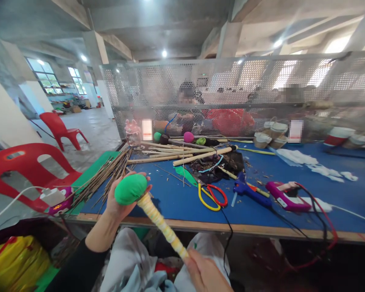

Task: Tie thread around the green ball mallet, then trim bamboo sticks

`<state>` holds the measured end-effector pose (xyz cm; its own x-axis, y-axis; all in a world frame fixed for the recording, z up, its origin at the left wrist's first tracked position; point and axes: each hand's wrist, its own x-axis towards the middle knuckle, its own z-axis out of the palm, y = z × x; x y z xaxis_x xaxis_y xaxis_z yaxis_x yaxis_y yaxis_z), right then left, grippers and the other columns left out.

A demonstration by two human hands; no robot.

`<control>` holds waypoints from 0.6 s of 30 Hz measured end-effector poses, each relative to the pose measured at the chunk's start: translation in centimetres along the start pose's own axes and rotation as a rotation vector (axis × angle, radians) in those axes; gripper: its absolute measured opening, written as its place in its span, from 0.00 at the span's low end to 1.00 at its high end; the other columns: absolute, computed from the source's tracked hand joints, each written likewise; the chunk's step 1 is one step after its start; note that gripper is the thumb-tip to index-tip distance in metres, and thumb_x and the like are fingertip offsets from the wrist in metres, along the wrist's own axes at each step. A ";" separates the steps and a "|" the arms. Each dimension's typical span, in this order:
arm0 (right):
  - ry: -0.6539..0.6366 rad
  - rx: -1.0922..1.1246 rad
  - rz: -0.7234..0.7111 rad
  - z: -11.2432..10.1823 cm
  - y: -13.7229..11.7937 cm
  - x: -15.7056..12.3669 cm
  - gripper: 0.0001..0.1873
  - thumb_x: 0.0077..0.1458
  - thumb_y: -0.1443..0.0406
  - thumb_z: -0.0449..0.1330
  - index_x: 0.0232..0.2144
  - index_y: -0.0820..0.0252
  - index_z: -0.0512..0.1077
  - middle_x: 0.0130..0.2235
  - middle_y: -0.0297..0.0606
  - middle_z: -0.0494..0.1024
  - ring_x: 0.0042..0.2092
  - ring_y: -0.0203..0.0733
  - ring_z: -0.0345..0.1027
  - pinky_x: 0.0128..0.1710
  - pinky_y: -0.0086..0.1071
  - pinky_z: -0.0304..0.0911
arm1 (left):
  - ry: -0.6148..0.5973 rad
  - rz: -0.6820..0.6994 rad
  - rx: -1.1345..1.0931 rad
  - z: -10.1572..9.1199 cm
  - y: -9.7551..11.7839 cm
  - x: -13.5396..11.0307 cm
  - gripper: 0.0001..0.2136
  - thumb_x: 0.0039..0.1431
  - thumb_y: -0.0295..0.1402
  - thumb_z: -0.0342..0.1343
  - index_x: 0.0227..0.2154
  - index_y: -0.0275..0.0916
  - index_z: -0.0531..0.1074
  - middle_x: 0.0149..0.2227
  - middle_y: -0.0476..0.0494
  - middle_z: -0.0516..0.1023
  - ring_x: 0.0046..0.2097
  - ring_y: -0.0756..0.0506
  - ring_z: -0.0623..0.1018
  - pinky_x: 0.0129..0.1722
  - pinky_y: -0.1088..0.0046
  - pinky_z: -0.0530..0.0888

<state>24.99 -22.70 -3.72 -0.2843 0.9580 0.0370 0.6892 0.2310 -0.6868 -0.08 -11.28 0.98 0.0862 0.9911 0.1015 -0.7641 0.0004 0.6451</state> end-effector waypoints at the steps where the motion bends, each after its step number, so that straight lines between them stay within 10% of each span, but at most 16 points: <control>1: 0.059 -0.060 -0.011 -0.6 0.3 0.3 0.21 0.59 0.56 0.42 0.31 0.56 0.72 0.27 0.36 0.78 0.28 0.40 0.72 0.27 0.27 0.66 | 0.035 -0.022 0.030 -0.3 0.2 0.3 0.15 0.54 0.41 0.51 0.41 0.38 0.71 0.44 0.39 0.75 0.46 0.39 0.73 0.48 0.55 0.67; 8: 0.509 -0.595 -0.284 -4.2 2.2 2.1 0.17 0.57 0.55 0.48 0.34 0.55 0.74 0.34 0.35 0.80 0.36 0.41 0.74 0.32 0.29 0.68 | -0.081 0.045 0.238 -2.1 0.9 0.9 0.32 0.49 0.53 0.51 0.54 0.40 0.62 0.54 0.36 0.66 0.49 0.38 0.71 0.45 0.62 0.68; 18: 0.308 -0.363 -0.277 -3.9 1.9 2.3 0.14 0.56 0.59 0.50 0.40 0.56 0.72 0.39 0.37 0.78 0.40 0.42 0.73 0.38 0.30 0.67 | -0.131 0.017 0.458 -1.8 1.7 -0.9 0.19 0.49 0.41 0.57 0.43 0.36 0.70 0.42 0.39 0.74 0.37 0.45 0.74 0.34 0.72 0.70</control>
<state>28.24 -19.35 -2.12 -0.3171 0.8458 0.4290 0.8173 0.4732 -0.3287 -2.61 -11.90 0.69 0.1788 0.9653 0.1906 -0.4078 -0.1036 0.9072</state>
